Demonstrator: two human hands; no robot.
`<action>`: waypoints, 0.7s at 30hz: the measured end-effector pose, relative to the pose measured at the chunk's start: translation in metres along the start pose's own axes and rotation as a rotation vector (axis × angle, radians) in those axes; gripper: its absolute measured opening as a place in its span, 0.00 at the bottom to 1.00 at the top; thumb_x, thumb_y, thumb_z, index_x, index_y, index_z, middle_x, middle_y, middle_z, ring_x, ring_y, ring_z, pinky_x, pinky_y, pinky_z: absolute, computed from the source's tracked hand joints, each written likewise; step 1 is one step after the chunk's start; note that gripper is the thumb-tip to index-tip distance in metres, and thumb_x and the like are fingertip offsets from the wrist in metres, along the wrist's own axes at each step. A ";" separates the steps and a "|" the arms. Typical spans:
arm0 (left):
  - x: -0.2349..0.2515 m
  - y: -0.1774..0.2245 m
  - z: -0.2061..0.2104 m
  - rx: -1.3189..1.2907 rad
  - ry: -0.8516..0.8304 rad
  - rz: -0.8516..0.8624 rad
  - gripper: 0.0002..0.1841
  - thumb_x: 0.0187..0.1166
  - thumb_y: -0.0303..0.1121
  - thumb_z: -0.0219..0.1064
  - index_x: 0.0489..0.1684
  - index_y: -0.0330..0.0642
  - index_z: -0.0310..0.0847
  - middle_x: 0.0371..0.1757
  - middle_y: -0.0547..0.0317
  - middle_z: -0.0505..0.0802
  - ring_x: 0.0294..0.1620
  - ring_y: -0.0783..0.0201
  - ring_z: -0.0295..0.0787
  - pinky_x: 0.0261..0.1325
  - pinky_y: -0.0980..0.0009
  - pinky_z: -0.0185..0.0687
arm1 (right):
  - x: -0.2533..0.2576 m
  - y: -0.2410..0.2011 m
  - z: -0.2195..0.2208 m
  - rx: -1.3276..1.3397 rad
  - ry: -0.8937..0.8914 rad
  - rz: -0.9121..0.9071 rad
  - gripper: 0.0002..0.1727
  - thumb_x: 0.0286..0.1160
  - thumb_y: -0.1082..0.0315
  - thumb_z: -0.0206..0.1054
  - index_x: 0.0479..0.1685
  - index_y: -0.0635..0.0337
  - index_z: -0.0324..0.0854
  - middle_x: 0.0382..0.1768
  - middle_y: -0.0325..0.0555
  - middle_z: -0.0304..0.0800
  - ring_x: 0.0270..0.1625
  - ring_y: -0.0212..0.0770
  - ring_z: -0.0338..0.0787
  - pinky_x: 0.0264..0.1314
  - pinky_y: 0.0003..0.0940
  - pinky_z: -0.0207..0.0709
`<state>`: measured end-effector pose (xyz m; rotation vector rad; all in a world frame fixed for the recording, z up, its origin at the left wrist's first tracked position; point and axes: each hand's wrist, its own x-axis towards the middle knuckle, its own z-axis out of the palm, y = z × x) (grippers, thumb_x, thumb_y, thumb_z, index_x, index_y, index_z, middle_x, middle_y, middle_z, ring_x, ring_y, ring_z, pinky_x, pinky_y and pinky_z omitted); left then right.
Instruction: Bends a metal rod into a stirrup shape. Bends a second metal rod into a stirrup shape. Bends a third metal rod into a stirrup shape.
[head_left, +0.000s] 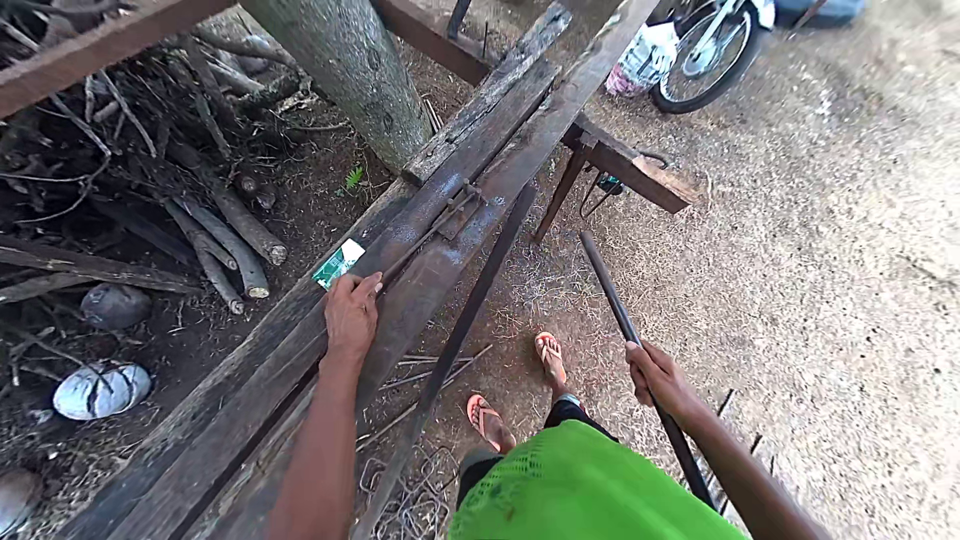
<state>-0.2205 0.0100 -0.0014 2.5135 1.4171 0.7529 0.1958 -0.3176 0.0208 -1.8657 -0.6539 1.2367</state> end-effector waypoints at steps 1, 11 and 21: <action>-0.003 0.004 0.000 0.001 -0.009 0.002 0.15 0.90 0.33 0.58 0.62 0.39 0.89 0.48 0.36 0.87 0.56 0.36 0.85 0.63 0.40 0.79 | -0.008 0.001 -0.003 0.027 0.032 0.000 0.21 0.94 0.51 0.45 0.42 0.57 0.73 0.12 0.34 0.66 0.09 0.32 0.69 0.13 0.28 0.72; -0.015 0.012 0.005 -0.026 -0.019 -0.039 0.16 0.91 0.33 0.56 0.61 0.39 0.90 0.50 0.34 0.88 0.57 0.36 0.87 0.63 0.42 0.81 | -0.008 -0.034 -0.020 0.095 0.183 -0.102 0.22 0.96 0.53 0.43 0.39 0.58 0.72 0.12 0.34 0.66 0.08 0.32 0.69 0.12 0.29 0.74; -0.021 0.029 0.008 -0.028 0.006 -0.099 0.17 0.90 0.34 0.57 0.59 0.39 0.91 0.50 0.34 0.90 0.56 0.38 0.89 0.63 0.45 0.83 | 0.042 -0.071 -0.008 -0.689 0.011 -0.200 0.29 0.92 0.43 0.47 0.55 0.61 0.79 0.28 0.49 0.80 0.28 0.49 0.83 0.36 0.53 0.78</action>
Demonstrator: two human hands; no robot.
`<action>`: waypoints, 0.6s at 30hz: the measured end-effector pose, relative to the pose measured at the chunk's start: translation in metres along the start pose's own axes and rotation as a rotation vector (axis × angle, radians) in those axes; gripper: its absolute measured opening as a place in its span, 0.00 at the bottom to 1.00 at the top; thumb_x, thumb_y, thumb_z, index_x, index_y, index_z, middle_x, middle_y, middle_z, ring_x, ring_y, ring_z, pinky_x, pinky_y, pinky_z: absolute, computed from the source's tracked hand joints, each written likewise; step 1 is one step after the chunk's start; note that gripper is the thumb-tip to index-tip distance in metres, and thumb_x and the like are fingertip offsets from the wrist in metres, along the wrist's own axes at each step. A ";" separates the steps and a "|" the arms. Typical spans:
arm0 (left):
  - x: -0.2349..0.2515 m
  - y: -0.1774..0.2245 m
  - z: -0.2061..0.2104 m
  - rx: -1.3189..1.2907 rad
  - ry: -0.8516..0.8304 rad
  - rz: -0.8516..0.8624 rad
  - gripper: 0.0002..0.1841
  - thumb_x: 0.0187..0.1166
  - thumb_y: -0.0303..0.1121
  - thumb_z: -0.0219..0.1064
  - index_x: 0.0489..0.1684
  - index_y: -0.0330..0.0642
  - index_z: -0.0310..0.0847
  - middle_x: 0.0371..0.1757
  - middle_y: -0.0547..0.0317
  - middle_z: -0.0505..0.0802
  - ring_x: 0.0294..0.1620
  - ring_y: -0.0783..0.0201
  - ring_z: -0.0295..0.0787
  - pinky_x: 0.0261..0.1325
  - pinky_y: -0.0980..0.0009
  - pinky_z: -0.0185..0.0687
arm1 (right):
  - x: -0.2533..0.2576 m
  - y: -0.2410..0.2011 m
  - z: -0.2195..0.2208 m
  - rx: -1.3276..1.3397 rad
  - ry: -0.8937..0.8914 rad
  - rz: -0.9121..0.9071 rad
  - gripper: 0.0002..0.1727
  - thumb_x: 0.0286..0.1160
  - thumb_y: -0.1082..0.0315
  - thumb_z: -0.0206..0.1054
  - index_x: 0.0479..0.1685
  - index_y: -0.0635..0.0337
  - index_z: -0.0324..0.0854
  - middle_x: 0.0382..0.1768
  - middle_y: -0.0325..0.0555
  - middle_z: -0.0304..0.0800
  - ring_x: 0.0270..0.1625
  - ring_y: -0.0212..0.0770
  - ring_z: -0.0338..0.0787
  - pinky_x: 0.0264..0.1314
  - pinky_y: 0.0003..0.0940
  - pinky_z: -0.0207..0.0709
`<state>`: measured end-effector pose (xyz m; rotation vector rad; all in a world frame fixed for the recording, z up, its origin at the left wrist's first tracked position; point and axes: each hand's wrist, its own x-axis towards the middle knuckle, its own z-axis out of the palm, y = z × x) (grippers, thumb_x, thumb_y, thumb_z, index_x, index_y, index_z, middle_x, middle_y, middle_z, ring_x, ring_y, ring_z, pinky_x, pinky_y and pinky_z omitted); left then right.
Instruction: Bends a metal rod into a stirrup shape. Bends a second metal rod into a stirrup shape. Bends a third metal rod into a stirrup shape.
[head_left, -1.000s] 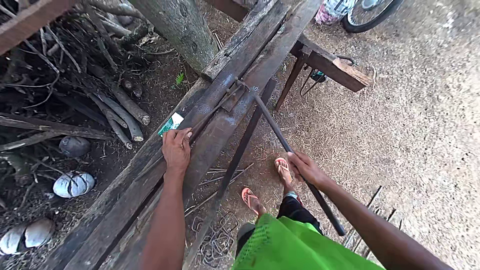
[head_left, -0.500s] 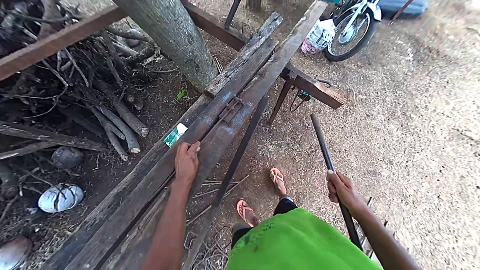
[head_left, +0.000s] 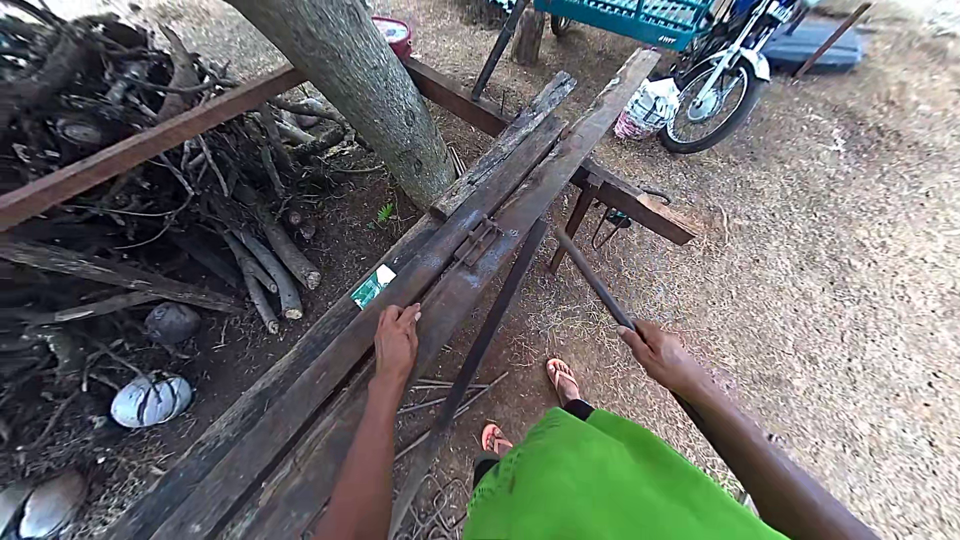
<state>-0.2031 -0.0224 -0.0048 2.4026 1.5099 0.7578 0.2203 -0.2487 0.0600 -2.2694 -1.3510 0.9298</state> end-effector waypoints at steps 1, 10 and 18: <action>-0.001 0.001 0.001 -0.002 0.006 -0.001 0.17 0.89 0.34 0.57 0.60 0.39 0.91 0.50 0.34 0.90 0.56 0.37 0.89 0.63 0.45 0.83 | 0.008 -0.007 0.003 -0.045 -0.036 -0.014 0.29 0.92 0.42 0.47 0.55 0.60 0.79 0.29 0.51 0.81 0.31 0.51 0.84 0.40 0.55 0.78; -0.013 0.023 0.004 0.018 0.041 -0.043 0.17 0.89 0.35 0.57 0.59 0.40 0.92 0.47 0.36 0.90 0.53 0.39 0.89 0.60 0.47 0.85 | 0.062 -0.038 0.020 -0.200 -0.152 -0.078 0.33 0.91 0.38 0.44 0.57 0.60 0.78 0.35 0.56 0.86 0.42 0.58 0.90 0.49 0.61 0.80; -0.017 0.031 0.008 0.041 0.071 -0.076 0.16 0.88 0.34 0.58 0.59 0.42 0.92 0.47 0.37 0.90 0.52 0.40 0.90 0.58 0.48 0.85 | 0.090 -0.034 0.013 -0.182 -0.147 -0.114 0.33 0.91 0.37 0.45 0.56 0.59 0.79 0.33 0.55 0.85 0.40 0.57 0.89 0.47 0.61 0.79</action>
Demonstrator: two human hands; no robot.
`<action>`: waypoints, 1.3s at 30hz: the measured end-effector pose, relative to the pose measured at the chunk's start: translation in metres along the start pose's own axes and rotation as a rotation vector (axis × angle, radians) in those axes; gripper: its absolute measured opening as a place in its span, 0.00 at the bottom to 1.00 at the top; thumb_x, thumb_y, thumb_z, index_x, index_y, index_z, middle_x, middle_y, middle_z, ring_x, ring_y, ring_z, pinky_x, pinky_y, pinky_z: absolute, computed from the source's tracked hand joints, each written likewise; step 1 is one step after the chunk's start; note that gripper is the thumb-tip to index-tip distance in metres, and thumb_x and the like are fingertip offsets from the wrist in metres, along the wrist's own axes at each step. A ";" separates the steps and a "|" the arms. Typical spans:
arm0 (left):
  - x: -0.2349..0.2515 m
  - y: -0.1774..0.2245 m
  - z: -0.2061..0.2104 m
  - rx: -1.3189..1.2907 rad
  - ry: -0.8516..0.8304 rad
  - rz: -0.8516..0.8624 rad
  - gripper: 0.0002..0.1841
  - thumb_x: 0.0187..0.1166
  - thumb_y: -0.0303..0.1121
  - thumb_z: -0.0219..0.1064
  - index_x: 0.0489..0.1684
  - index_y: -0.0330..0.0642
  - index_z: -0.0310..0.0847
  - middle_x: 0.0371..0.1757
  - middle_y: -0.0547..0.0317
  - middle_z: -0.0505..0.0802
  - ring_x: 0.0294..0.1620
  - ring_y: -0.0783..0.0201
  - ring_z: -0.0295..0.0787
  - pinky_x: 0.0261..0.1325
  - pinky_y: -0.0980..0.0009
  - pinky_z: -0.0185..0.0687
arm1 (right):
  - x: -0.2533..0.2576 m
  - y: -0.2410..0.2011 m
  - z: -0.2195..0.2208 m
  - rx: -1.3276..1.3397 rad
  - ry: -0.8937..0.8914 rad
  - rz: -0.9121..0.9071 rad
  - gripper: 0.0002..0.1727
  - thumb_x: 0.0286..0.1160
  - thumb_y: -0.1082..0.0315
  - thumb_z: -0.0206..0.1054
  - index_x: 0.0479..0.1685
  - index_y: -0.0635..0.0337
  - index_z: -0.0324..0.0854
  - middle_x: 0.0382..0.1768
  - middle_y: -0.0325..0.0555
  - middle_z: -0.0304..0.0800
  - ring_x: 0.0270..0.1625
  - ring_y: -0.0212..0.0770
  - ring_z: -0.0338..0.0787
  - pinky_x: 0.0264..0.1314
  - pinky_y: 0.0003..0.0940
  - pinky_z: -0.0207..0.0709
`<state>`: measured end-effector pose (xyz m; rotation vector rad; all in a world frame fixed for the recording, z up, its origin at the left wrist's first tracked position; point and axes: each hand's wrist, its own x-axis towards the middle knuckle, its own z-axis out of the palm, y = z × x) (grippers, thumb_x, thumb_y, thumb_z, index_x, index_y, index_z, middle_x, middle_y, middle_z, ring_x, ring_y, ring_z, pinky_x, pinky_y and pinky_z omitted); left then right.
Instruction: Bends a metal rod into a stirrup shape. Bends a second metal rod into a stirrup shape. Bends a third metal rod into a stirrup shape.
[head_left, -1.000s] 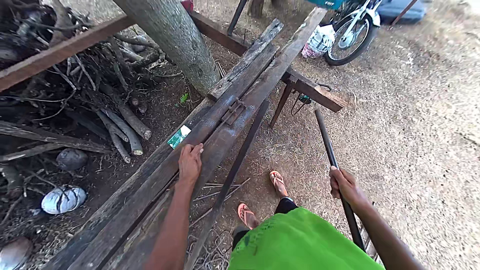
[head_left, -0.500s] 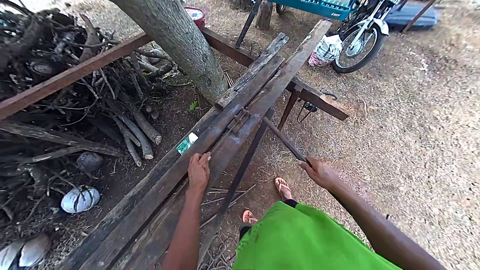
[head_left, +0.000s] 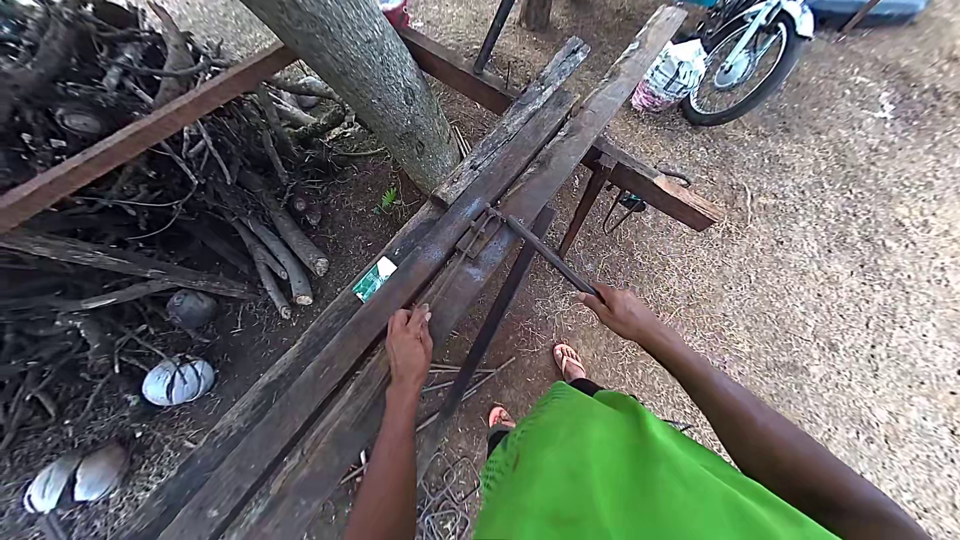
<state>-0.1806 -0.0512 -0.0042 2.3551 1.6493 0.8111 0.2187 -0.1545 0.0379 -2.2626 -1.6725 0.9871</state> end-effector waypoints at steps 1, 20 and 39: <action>-0.001 0.001 0.000 -0.001 0.003 -0.001 0.16 0.88 0.34 0.58 0.59 0.42 0.92 0.47 0.37 0.90 0.51 0.40 0.90 0.57 0.48 0.85 | 0.000 0.003 -0.001 -0.005 -0.003 -0.005 0.33 0.90 0.37 0.45 0.55 0.59 0.79 0.32 0.54 0.84 0.39 0.56 0.88 0.46 0.60 0.79; 0.002 0.002 0.005 0.026 -0.007 -0.002 0.16 0.88 0.33 0.58 0.59 0.40 0.92 0.47 0.36 0.90 0.52 0.38 0.89 0.58 0.45 0.85 | 0.000 -0.007 -0.012 -0.260 0.161 0.008 0.30 0.93 0.43 0.45 0.59 0.62 0.78 0.39 0.63 0.90 0.46 0.68 0.92 0.47 0.67 0.81; -0.007 0.022 0.020 0.199 0.107 -0.164 0.15 0.88 0.33 0.58 0.57 0.44 0.93 0.46 0.38 0.91 0.53 0.40 0.87 0.62 0.48 0.80 | 0.102 0.070 -0.090 -0.294 -0.033 -0.285 0.38 0.90 0.34 0.40 0.51 0.62 0.80 0.29 0.59 0.86 0.34 0.64 0.91 0.34 0.62 0.80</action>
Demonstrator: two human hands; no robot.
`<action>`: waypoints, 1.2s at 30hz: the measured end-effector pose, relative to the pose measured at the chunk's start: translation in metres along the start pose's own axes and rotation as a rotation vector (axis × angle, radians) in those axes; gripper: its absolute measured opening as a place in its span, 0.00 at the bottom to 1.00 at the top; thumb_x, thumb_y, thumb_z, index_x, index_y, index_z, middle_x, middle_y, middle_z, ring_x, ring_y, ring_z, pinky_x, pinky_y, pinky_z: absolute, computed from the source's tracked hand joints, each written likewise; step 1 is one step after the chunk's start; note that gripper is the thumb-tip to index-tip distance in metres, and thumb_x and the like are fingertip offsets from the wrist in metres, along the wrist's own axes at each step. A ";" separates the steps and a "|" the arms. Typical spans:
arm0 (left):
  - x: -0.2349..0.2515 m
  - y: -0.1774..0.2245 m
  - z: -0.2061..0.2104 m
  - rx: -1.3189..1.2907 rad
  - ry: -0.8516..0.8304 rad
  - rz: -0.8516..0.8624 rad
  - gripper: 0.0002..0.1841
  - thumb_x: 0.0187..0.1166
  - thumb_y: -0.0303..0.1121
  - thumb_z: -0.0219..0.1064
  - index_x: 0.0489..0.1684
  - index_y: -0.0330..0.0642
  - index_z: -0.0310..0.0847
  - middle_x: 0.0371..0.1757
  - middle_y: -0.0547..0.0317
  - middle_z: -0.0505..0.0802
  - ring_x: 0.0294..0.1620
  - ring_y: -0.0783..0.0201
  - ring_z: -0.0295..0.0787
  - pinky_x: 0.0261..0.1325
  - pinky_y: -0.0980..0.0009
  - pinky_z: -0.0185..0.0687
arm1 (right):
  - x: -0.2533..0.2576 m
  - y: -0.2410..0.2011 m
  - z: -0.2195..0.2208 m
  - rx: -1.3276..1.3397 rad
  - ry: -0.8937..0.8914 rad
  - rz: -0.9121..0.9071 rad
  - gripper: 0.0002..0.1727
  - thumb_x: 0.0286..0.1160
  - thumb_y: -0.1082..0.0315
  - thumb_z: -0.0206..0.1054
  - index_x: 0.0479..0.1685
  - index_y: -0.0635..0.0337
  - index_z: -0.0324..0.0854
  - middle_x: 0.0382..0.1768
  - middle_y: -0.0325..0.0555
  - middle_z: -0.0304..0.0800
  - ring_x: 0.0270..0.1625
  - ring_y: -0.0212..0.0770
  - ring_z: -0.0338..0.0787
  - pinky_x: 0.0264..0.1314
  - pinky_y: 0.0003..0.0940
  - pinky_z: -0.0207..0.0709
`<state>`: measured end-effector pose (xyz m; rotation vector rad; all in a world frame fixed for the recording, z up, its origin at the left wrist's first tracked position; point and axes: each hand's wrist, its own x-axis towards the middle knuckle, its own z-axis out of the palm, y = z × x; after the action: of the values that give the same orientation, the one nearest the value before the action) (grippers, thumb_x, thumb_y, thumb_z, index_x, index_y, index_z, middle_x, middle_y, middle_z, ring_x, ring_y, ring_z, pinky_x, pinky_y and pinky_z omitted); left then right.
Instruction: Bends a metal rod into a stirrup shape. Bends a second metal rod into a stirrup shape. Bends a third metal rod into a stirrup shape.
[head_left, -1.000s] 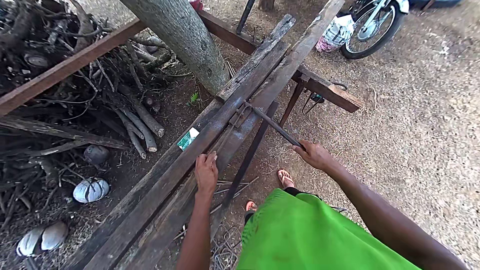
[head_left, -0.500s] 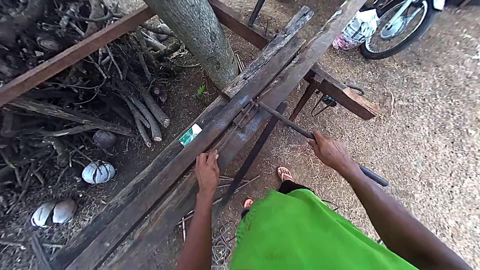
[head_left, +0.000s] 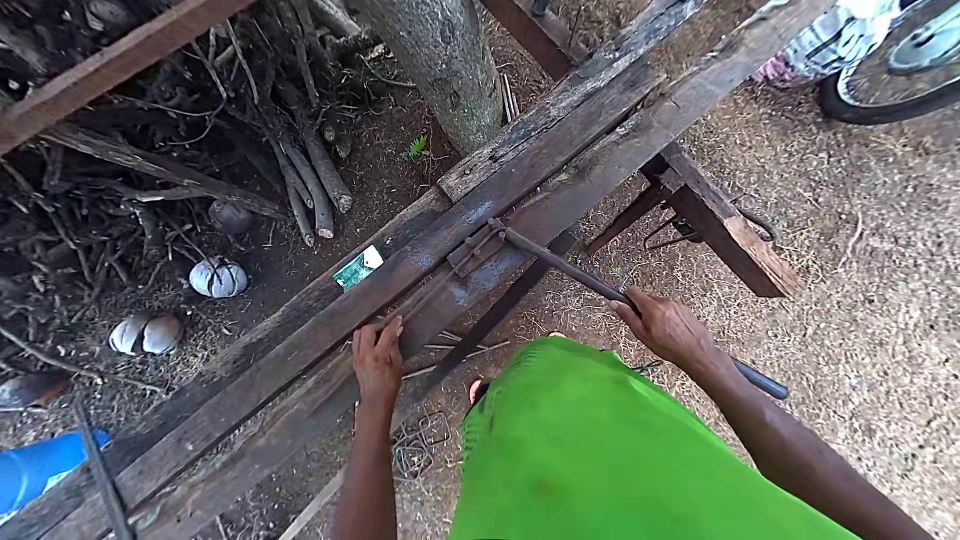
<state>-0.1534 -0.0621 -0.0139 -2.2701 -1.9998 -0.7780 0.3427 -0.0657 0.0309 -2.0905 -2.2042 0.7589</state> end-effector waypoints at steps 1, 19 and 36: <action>0.000 0.001 0.000 0.003 0.006 -0.002 0.15 0.88 0.33 0.58 0.56 0.44 0.93 0.45 0.38 0.91 0.53 0.40 0.87 0.62 0.49 0.79 | 0.006 0.006 -0.002 0.008 -0.022 -0.018 0.38 0.89 0.34 0.40 0.50 0.62 0.80 0.27 0.58 0.85 0.33 0.63 0.90 0.33 0.62 0.80; 0.000 -0.003 0.002 -0.002 0.017 -0.020 0.15 0.85 0.29 0.59 0.52 0.44 0.95 0.43 0.40 0.91 0.52 0.42 0.85 0.64 0.52 0.76 | 0.066 0.058 -0.009 0.089 -0.125 -0.194 0.36 0.88 0.34 0.46 0.46 0.61 0.81 0.21 0.54 0.81 0.27 0.58 0.87 0.30 0.58 0.77; 0.055 0.064 -0.049 0.280 0.050 -0.005 0.16 0.89 0.35 0.54 0.49 0.38 0.90 0.48 0.36 0.90 0.55 0.33 0.84 0.61 0.40 0.75 | -0.009 0.053 -0.001 0.440 0.326 0.027 0.30 0.81 0.40 0.62 0.38 0.65 0.84 0.16 0.45 0.76 0.17 0.41 0.76 0.22 0.44 0.70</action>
<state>-0.1077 -0.0390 0.0689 -2.0687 -1.9516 -0.5105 0.3932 -0.0745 0.0159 -1.8690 -1.6662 0.7550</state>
